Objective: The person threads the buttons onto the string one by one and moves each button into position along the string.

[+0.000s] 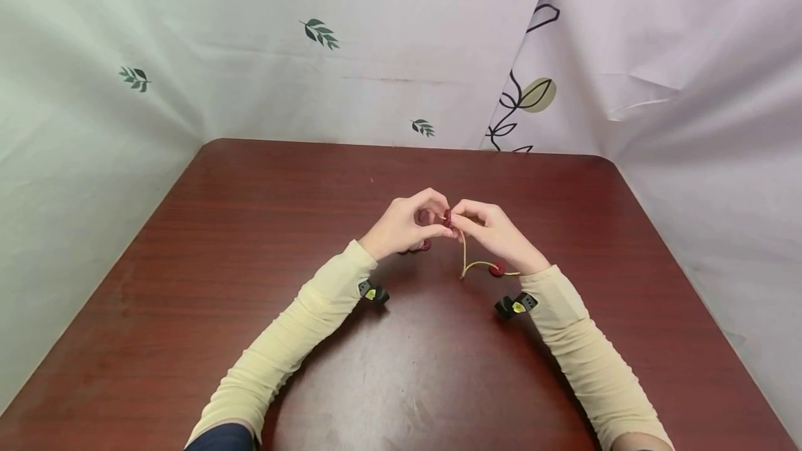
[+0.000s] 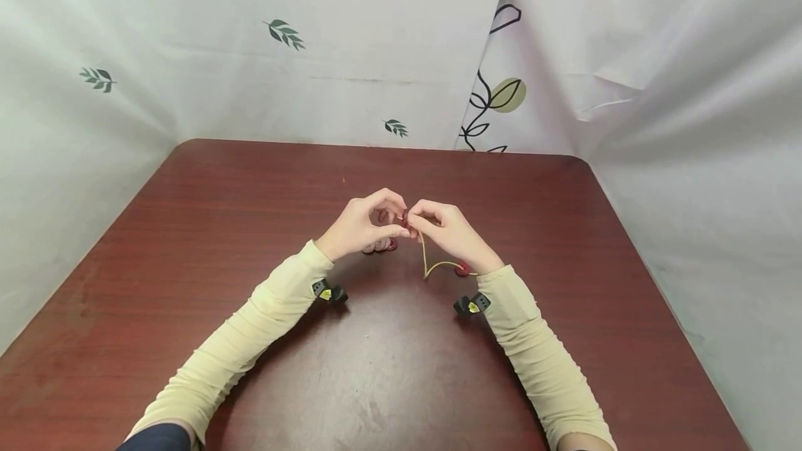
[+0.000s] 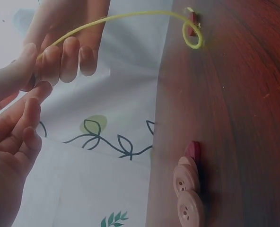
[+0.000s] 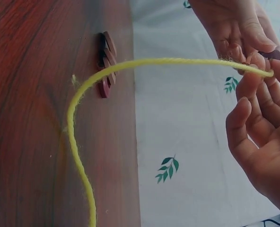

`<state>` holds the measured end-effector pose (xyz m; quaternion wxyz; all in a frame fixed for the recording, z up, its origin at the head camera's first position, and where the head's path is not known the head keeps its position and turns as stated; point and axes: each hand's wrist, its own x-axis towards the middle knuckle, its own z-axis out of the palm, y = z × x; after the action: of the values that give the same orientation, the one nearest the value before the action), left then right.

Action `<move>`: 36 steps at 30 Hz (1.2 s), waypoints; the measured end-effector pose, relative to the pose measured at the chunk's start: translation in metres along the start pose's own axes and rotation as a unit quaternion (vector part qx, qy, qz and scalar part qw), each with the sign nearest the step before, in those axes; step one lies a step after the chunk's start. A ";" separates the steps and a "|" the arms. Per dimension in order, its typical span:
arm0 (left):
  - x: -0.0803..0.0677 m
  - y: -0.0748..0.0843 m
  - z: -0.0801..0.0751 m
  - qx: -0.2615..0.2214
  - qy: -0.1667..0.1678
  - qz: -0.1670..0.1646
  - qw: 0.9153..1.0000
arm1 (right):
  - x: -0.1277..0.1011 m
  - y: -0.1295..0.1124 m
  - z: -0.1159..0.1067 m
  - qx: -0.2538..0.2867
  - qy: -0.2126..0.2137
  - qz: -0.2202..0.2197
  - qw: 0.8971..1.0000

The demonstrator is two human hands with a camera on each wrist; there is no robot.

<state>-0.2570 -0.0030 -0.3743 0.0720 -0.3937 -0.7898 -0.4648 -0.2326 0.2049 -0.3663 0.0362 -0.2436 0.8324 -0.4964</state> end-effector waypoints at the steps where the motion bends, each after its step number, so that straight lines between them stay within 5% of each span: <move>1: 0.000 0.000 0.000 0.000 -0.001 -0.002 1.000 | 0.000 0.000 0.000 0.003 -0.005 0.001 1.000; 6: 0.001 0.000 -0.001 0.002 -0.001 -0.011 1.000 | 0.002 0.000 -0.001 0.027 -0.018 0.019 0.999; 14: 0.001 -0.003 -0.004 0.045 0.008 0.029 0.999 | 0.004 0.003 0.001 0.022 0.004 0.029 0.999; 27: 0.001 0.000 -0.004 0.066 0.000 0.038 0.997 | 0.005 0.010 0.006 0.041 -0.013 0.029 0.999; 36: 0.001 -0.004 -0.004 0.075 -0.046 -0.018 0.996 | 0.007 0.013 0.007 0.053 -0.001 0.063 0.997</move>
<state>-0.2613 -0.0065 -0.3746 0.0567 -0.3940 -0.8319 -0.3866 -0.2410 0.2015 -0.3790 0.0815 -0.1887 0.8186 -0.5364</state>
